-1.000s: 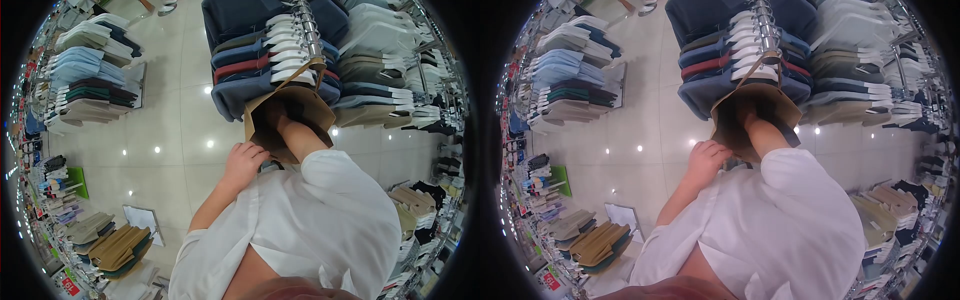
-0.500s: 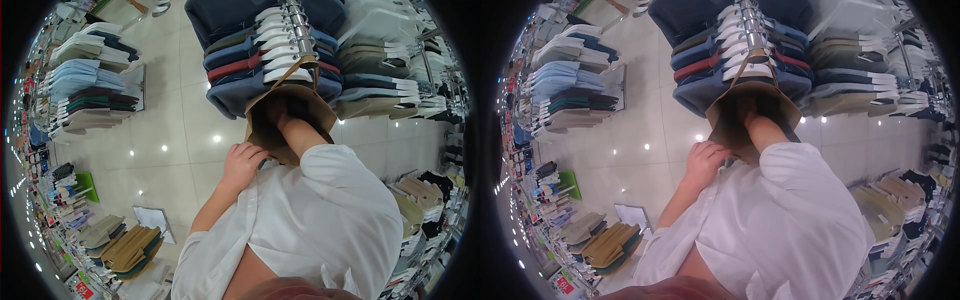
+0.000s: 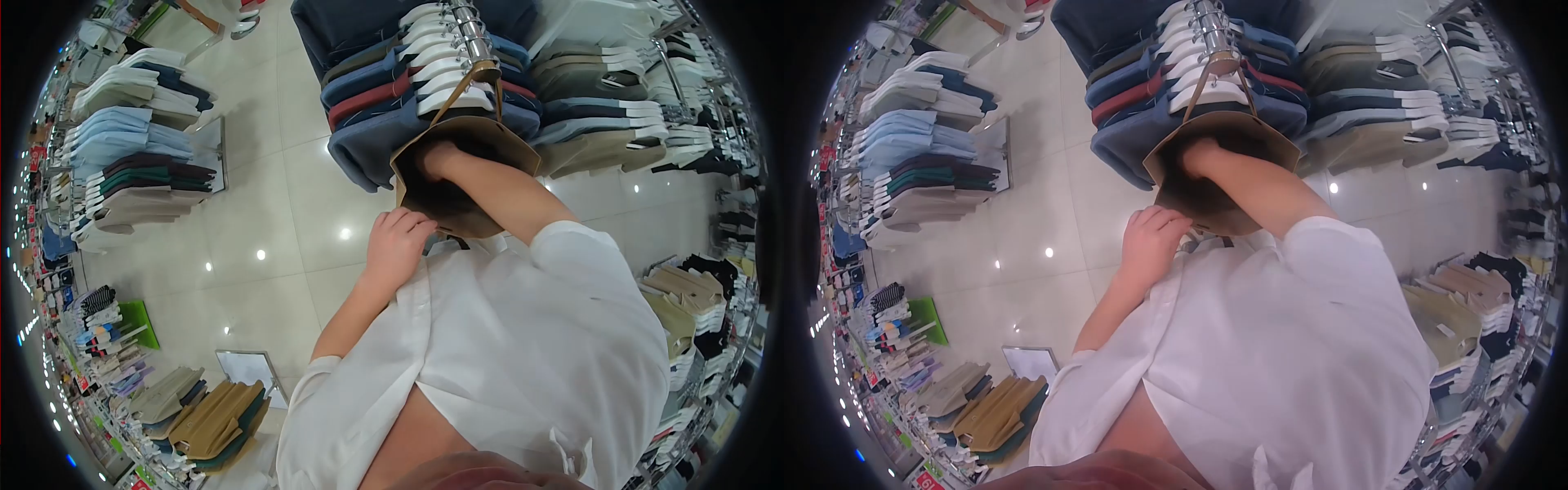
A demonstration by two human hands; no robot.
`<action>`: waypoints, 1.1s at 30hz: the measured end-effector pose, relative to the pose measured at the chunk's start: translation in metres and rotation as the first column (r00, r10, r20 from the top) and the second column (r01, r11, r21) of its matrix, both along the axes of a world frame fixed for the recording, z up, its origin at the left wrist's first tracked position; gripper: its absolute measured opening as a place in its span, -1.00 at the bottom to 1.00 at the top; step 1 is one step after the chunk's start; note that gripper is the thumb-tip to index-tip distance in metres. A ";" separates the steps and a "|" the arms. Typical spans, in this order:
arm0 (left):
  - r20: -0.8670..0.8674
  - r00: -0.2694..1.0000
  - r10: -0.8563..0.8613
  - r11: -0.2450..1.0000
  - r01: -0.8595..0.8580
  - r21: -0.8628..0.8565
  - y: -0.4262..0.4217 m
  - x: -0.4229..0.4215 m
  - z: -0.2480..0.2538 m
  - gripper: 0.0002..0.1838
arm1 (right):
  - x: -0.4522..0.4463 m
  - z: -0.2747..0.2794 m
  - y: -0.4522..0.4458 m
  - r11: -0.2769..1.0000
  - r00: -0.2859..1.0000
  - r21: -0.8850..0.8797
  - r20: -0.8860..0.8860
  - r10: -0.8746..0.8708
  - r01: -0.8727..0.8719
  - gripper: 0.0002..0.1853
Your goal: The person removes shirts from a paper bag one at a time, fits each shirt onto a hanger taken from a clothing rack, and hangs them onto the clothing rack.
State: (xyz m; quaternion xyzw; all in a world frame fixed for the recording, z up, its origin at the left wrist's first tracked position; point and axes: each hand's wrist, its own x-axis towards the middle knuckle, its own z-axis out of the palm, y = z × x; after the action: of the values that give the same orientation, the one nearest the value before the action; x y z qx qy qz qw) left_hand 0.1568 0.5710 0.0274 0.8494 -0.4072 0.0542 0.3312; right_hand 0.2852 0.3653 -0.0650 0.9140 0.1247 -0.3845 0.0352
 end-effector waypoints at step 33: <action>-0.288 0.827 -0.483 0.843 0.350 -0.409 -0.243 -0.154 0.121 0.21 | -0.357 0.231 -0.203 -0.625 0.299 0.749 -0.557 -0.775 -0.223 -0.37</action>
State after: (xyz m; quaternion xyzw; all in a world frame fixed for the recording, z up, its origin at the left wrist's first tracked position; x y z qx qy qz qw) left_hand 0.0032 0.3280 0.1479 0.6618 -0.4976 -0.1171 0.5484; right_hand -0.0718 0.1621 0.1665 0.4714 -0.1353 0.2705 -0.8285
